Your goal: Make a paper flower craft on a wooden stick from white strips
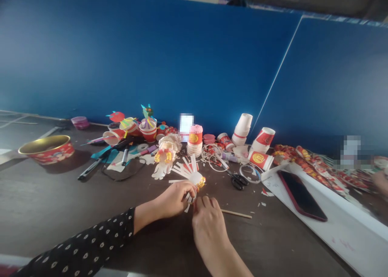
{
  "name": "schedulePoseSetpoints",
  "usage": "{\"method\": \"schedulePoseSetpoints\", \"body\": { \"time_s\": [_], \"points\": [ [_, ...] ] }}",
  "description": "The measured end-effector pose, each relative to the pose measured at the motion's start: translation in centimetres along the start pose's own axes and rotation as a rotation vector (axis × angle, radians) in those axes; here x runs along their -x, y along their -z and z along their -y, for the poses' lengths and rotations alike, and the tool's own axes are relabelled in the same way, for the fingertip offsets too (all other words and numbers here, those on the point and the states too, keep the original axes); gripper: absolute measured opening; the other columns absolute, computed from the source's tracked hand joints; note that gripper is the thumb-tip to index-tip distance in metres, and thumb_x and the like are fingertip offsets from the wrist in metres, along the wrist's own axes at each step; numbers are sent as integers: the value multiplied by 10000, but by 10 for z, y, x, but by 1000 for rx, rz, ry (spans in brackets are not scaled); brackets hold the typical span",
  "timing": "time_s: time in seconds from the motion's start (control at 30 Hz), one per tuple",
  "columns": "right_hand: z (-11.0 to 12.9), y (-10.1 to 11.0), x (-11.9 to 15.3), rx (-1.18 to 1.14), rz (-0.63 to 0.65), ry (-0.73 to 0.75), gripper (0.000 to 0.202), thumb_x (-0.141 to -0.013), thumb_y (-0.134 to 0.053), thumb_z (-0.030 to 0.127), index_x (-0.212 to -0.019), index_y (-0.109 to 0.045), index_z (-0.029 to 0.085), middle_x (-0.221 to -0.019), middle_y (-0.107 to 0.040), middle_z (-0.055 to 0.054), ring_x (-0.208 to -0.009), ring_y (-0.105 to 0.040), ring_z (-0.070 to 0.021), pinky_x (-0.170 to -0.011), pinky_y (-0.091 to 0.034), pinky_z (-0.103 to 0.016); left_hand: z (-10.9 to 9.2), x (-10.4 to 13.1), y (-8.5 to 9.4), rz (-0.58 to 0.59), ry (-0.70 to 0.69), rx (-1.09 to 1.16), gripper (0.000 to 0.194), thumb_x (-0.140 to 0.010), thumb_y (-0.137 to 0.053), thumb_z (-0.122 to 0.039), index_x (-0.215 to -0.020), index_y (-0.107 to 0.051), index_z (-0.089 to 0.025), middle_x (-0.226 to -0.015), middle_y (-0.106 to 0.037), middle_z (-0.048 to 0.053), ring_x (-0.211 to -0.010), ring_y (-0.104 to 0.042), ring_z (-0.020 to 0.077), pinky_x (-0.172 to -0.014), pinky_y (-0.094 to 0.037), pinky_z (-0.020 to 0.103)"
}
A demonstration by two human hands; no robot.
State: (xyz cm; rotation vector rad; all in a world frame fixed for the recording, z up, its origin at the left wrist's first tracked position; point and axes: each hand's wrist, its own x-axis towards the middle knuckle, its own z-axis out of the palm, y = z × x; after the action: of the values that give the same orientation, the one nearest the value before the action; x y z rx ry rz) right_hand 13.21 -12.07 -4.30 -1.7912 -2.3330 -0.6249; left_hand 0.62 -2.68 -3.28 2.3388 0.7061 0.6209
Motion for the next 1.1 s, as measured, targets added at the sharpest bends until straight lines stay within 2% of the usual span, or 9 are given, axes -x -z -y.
{"method": "schedulePoseSetpoints", "body": {
  "time_s": [0.3, 0.5, 0.67, 0.8, 0.97, 1.1],
  "points": [
    [-1, 1, -3, -27, 35, -49, 148, -786, -537, 74, -832, -637, 173, -815, -592, -56, -776, -487, -201, -654, -312, -345, -3, 0, 2, 10, 10, -51, 240, -625, -466, -9, -774, -588, -151, -925, -650, 53, -865, -592, 171, -797, -455, 240],
    [-4, 2, -6, -45, 54, -60, 157, -774, -545, 67, -765, -649, 184, -838, -610, -52, -797, -491, -206, -659, -315, -348, -7, 1, 6, 49, -25, -54, 111, -662, -525, -76, -711, -604, -138, -919, -648, 72, -859, -594, 196, -789, -465, 258],
    [-2, 0, -7, -26, 43, -64, 178, -782, -525, 67, -833, -649, 184, -835, -607, -57, -791, -497, -210, -649, -337, -343, -2, 0, 2, 32, -51, -44, 138, -656, -520, -55, -677, -626, -141, -944, -652, 63, -893, -593, 187, -814, -457, 248],
    [-2, -1, -3, -30, 58, -119, 227, -791, -486, 43, -895, -638, 175, -865, -602, -64, -776, -514, -199, -660, -373, -320, 0, -1, -3, 5, -20, -38, 110, -688, -543, -90, -670, -643, -129, -930, -656, 73, -865, -604, 186, -786, -469, 250],
    [-2, 0, 9, -115, 21, -109, 349, -772, -468, 7, -1057, -598, 161, -942, -618, -56, -815, -532, -175, -763, -383, -290, -1, -3, -4, 17, -11, -61, 140, -681, -543, -67, -644, -659, -136, -913, -657, 59, -842, -608, 170, -767, -463, 241],
    [0, -1, 15, -113, -37, -100, 328, -758, -489, 16, -1019, -617, 168, -1002, -632, -58, -874, -528, -190, -820, -339, -319, -2, -3, -2, 20, 39, -79, 118, -671, -565, -83, -616, -653, -139, -941, -652, 56, -850, -604, 178, -766, -460, 250]
  ]
}}
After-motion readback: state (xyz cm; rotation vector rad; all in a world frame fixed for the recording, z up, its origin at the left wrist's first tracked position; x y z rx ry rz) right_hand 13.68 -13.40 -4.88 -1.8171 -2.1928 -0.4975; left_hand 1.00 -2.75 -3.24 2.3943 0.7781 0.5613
